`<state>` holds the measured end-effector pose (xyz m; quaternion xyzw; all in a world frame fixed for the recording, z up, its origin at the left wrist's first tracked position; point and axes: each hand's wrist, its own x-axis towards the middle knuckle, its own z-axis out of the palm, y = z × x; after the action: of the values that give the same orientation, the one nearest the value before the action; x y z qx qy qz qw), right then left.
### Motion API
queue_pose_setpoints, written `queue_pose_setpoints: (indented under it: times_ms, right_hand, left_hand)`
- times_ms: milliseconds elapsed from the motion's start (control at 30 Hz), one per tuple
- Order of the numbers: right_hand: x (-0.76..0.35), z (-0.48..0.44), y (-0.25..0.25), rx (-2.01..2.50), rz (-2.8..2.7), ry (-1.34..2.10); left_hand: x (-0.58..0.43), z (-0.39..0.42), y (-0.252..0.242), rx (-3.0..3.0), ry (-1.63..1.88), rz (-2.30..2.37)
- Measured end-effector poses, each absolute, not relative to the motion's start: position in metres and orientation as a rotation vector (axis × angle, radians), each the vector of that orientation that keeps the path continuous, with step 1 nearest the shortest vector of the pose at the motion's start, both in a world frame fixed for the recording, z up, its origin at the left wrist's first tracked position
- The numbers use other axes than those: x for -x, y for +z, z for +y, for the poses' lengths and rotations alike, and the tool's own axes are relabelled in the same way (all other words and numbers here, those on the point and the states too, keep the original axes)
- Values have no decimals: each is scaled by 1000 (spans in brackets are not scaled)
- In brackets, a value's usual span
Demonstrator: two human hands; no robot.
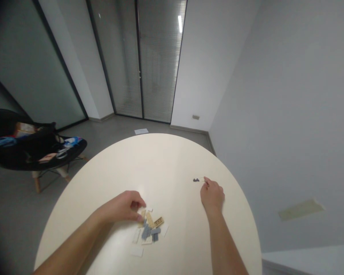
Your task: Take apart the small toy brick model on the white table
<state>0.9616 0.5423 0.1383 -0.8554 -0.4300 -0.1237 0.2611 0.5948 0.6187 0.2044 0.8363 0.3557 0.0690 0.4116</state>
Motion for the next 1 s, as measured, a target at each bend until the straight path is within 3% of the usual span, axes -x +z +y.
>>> queue_pose_setpoints:
  times_ms: [233,500,1000]
  right_hand:
    - [-935,546,158,1938,-1326,-334]
    - [-854,541,170,1516,-1825,67]
    - [-846,539,168,1475,-1829,168]
  left_hand:
    - [-594,613,207,-2275,94,799]
    - [-599,612,200,-2322,107,844]
    - [-600,612,198,-2042,222,824]
